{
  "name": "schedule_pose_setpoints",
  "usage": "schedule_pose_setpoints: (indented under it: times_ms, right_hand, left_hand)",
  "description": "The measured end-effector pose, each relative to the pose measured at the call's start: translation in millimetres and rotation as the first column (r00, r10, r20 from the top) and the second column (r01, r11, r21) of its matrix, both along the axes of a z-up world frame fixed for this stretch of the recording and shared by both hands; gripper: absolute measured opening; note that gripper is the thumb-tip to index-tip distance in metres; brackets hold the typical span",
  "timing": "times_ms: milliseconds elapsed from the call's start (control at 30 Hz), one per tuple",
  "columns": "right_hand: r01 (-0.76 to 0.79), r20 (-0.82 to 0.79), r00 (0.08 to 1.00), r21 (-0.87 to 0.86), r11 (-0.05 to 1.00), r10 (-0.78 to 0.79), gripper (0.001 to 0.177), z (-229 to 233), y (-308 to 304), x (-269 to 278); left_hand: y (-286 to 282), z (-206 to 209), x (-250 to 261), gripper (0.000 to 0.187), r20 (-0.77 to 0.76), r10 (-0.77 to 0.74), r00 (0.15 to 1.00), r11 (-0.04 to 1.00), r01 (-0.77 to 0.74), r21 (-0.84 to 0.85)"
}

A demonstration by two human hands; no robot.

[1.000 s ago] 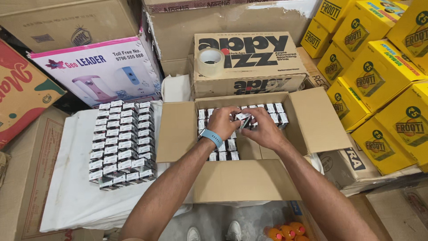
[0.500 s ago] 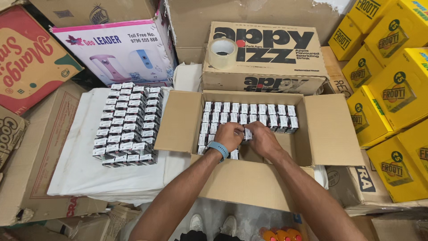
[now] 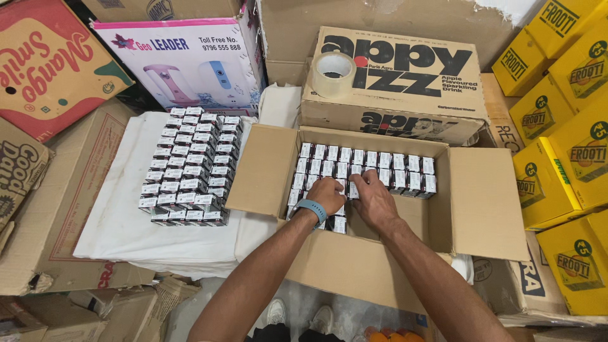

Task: The person repeatedly picks up small rectangular boxes from a stack and places them into a larger cardboard box. The person arranges the boxes in neat rows inside the larger container.

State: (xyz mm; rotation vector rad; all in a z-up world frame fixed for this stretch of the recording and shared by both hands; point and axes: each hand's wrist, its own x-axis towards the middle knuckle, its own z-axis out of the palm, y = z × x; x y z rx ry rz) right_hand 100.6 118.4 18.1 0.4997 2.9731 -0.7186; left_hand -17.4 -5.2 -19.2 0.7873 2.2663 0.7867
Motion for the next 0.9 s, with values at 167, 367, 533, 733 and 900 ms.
schedule_pose_setpoints:
  times_ms: [167,367,533,733,900]
  right_hand:
    - [0.033,0.012,0.999,0.055,0.998,-0.034,0.067,21.1,-4.7,3.8]
    - [0.053,-0.04,0.998,-0.113,0.992,-0.058,0.072,15.2,8.4,5.3]
    - [0.152,-0.122,0.969,-0.384,0.911,-0.214,0.063,13.4,9.4,4.8]
    - [0.024,-0.285,0.922,-0.634,0.773,-0.263,0.065,71.3,-35.8,0.0]
    - [-0.098,-0.37,0.904,-0.669,0.737,-0.216,0.066,86.1,-71.4,-26.1]
  left_hand:
    - [-1.6,7.9,0.8,0.04,0.012,-0.01,1.0,0.999,0.01,0.035]
    - [-14.5,40.7,1.8,0.042,-0.027,-0.081,0.996,0.994,0.083,0.077]
    - [-44.3,90.0,2.1,0.046,-0.08,-0.213,0.974,0.962,0.223,0.158]
    - [-89.0,94.0,-32.2,0.055,-0.253,-0.266,0.93,0.86,0.347,0.374]
    - [-139.6,104.4,-64.4,0.058,-0.223,-0.177,0.959,0.883,0.255,0.395]
